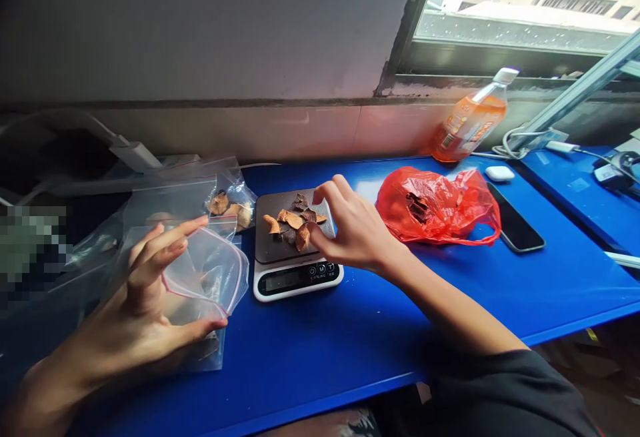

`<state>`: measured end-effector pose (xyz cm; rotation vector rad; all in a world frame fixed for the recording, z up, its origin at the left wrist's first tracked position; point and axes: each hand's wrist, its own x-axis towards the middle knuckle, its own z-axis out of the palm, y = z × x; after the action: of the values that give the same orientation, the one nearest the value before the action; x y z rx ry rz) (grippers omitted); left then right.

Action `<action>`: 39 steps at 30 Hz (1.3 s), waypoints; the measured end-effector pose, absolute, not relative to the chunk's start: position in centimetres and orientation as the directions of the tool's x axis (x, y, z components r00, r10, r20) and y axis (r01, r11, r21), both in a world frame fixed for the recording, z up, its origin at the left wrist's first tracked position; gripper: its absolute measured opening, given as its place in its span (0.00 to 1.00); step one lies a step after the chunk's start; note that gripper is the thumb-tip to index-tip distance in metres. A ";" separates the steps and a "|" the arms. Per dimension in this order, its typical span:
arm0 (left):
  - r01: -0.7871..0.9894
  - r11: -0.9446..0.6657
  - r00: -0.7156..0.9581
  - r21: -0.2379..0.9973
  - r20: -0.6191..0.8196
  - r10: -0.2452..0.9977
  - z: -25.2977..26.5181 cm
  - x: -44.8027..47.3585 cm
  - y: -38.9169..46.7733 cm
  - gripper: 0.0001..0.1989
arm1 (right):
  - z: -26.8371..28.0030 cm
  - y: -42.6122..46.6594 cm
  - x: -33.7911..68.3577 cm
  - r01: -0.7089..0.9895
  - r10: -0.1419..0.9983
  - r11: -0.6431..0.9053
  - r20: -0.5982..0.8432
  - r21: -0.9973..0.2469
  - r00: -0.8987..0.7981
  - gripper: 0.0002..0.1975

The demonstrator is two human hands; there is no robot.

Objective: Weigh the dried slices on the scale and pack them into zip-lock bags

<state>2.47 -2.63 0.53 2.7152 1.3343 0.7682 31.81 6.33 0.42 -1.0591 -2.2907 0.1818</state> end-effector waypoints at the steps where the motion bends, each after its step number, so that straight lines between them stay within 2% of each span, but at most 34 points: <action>1: 0.738 -0.634 0.515 0.232 0.413 0.751 0.5 2.4 -2.6 0.51 | 0.4 6.2 32.1 0.633 0.717 0.691 0.446 -0.350 -0.536 0.10; 9: 0.744 -0.632 0.529 0.217 0.386 0.756 0.2 2.5 -2.4 0.51 | -1.4 6.7 32.6 0.605 0.635 0.764 0.429 -0.225 -0.642 0.05; 16: 0.736 -0.641 0.520 0.218 0.424 0.742 0.3 3.1 -2.5 0.51 | 1.3 4.7 31.8 0.618 0.616 0.743 0.622 -0.255 -0.484 0.03; 18: 0.723 -0.653 0.531 0.226 0.423 0.734 0.2 3.3 -2.6 0.51 | 2.1 3.8 30.5 0.588 0.578 0.771 0.654 -0.243 -0.488 0.03; 23: 0.705 -0.677 0.559 0.213 0.420 0.715 -0.1 3.6 -2.9 0.53 | 2.0 2.6 26.2 0.472 0.466 0.866 0.610 -0.165 -0.641 0.07; 27: 0.696 -0.679 0.535 0.234 0.463 0.707 -0.4 3.4 -2.8 0.52 | 0.9 2.8 24.7 0.380 0.403 0.906 0.662 -0.188 -0.632 0.10; 30: 0.683 -0.692 0.537 0.235 0.481 0.693 -0.4 3.2 -2.8 0.52 | 0.4 3.4 25.7 0.361 0.423 0.899 0.699 -0.247 -0.576 0.10; 33: 0.689 -0.685 0.536 0.239 0.467 0.703 -0.2 3.1 -2.8 0.54 | 0.0 4.2 27.7 0.447 0.524 0.838 0.690 -0.313 -0.499 0.03; 35: 0.692 -0.675 0.526 0.257 0.461 0.715 -0.1 3.2 -2.9 0.55 | -0.3 4.2 28.7 0.500 0.591 0.790 0.659 -0.355 -0.466 0.04; 39: 0.670 -0.685 0.519 0.286 0.480 0.708 -0.2 3.3 -2.8 0.55 | -0.4 2.7 28.5 0.464 0.563 0.818 0.637 -0.339 -0.526 0.08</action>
<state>3.28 -2.85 -0.20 2.6809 1.2177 0.8930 28.47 2.68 -0.43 -0.7505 -2.2174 0.1623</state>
